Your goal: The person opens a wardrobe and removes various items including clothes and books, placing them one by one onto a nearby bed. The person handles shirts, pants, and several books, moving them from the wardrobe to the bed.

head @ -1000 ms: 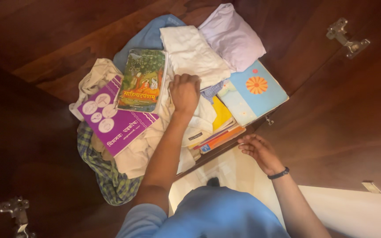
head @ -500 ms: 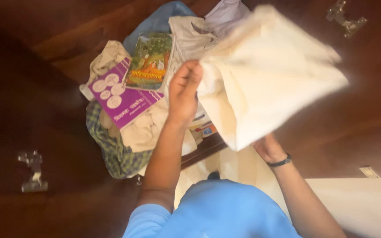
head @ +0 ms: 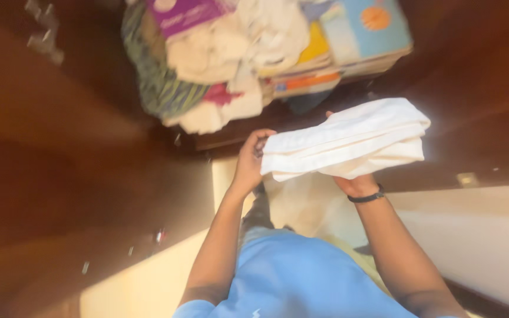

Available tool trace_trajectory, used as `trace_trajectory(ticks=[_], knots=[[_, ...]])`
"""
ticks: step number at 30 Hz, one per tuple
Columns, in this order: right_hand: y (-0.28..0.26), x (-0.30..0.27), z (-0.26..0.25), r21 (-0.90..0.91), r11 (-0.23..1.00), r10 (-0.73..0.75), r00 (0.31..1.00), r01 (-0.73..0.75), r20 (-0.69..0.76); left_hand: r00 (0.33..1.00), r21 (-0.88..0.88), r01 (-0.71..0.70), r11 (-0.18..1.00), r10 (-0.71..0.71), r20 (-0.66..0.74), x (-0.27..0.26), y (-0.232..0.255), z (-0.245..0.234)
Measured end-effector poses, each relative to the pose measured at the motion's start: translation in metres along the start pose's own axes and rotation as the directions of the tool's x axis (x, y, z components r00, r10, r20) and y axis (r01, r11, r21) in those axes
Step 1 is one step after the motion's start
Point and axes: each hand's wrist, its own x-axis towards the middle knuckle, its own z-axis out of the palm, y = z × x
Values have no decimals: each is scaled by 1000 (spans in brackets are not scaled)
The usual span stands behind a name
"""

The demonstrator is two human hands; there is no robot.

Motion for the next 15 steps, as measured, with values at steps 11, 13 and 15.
trace_trajectory(ticks=[11, 13, 15], knots=[[90, -89, -27, -306, 950, 33, 993, -66, -112, 872, 80, 225, 971, -163, -462, -188, -14, -70], [81, -100, -17, -354, 931, 26, 983, -90, -182, 867, -12, 164, 986, -150, -475, -211, -13, -81], [80, -110, 7, -232, 964, 75, 969, -131, -234, 885, 61, 157, 986, -113, -452, -236, -11, -83]])
